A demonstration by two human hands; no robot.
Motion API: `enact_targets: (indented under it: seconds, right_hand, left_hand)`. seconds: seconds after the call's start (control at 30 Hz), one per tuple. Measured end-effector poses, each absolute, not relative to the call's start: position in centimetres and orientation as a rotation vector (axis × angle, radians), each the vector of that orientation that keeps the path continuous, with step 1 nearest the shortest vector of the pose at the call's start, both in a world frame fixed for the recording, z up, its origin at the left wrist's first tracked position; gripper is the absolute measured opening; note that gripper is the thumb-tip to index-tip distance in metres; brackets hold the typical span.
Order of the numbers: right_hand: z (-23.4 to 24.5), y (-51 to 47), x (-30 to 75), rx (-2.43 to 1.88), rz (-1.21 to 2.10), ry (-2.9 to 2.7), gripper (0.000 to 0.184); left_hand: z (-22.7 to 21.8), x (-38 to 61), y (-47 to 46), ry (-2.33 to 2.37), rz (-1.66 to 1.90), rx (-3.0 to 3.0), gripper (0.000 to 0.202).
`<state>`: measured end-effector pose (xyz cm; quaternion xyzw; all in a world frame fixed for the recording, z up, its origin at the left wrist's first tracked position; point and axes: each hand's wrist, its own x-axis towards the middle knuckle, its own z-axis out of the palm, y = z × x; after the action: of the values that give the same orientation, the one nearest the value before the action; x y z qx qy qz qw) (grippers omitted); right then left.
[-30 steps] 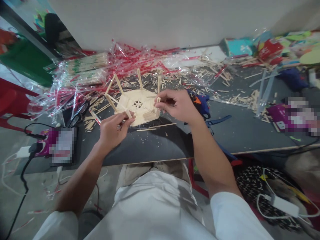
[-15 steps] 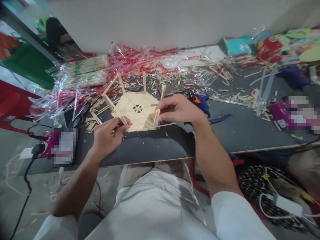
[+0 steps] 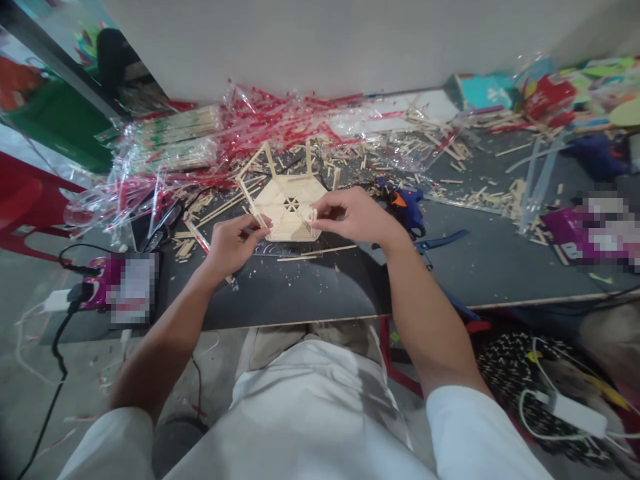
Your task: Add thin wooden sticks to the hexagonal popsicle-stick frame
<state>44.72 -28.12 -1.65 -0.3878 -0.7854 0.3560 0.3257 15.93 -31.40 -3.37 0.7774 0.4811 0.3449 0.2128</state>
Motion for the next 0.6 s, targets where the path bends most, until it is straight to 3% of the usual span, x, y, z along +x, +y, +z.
enact_targets:
  seconds: [0.2,0.43,0.6]
  right_hand:
    - [-2.7,-27.1,44.7,-1.104,0.700,-2.038,0.023]
    - [-3.1,-27.2,44.1,-1.029,0.827,-2.050,0.031]
    - [-2.9,-27.6,43.7,-1.051,0.823,-2.086,0.025]
  left_hand:
    - [-4.1,15.2,-31.2,1.459,0.940,2.170,0.018]
    - [-3.1,12.9,-31.6,1.466,0.522,2.462,0.025]
    - [-3.0,11.9,-31.6,1.347,0.359,2.532,0.041]
